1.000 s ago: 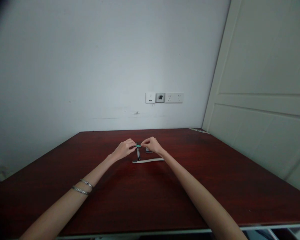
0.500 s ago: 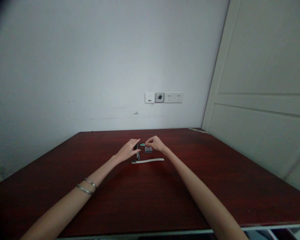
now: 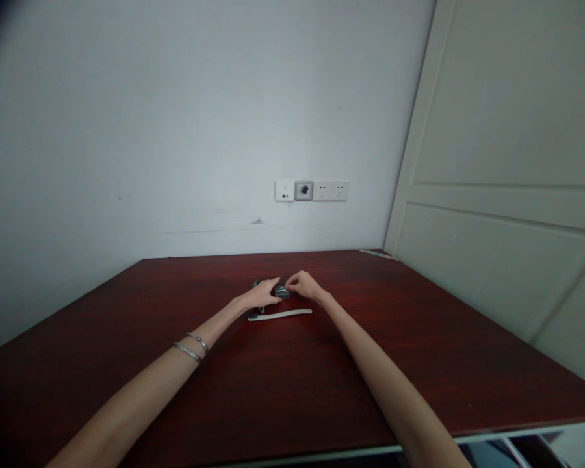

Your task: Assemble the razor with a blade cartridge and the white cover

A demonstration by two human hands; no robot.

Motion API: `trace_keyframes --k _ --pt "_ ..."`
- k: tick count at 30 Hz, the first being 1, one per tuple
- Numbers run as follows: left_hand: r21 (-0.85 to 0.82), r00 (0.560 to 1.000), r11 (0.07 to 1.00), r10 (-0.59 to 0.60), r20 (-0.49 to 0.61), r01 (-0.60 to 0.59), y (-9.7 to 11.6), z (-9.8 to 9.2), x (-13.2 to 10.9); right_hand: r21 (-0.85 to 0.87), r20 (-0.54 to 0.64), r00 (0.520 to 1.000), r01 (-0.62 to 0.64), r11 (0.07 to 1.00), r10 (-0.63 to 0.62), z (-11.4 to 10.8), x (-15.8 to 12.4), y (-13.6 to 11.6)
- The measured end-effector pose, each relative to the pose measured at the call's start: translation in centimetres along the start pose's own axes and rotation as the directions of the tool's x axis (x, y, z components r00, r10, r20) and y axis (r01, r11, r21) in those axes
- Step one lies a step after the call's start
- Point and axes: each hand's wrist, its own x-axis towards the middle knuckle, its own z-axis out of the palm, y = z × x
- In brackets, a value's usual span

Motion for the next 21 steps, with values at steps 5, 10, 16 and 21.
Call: trace_keyframes --k 5,10,16,21 --pt "-0.053 1.000 0.998 0.015 -0.023 -0.017 -0.7 0.5 0.4 -0.030 -0.005 1.000 0.029 0.999 -0.029 0.0 0.1 0.0" --pt "-0.066 0.999 0.998 0.018 -0.049 -0.021 -0.8 0.2 0.0 -0.049 0.021 0.999 0.035 0.998 -0.034 0.3 0.1 -0.3" --pt "-0.118 0.997 0.993 -0.015 -0.072 0.007 -0.5 0.0 -0.4 -0.089 0.044 0.997 0.064 0.994 -0.060 0.8 0.4 0.2" --pt "-0.153 0.995 0.988 -0.044 -0.089 0.030 -0.5 0.0 -0.6 -0.095 0.050 0.997 0.067 0.993 -0.063 1.0 0.6 0.5"
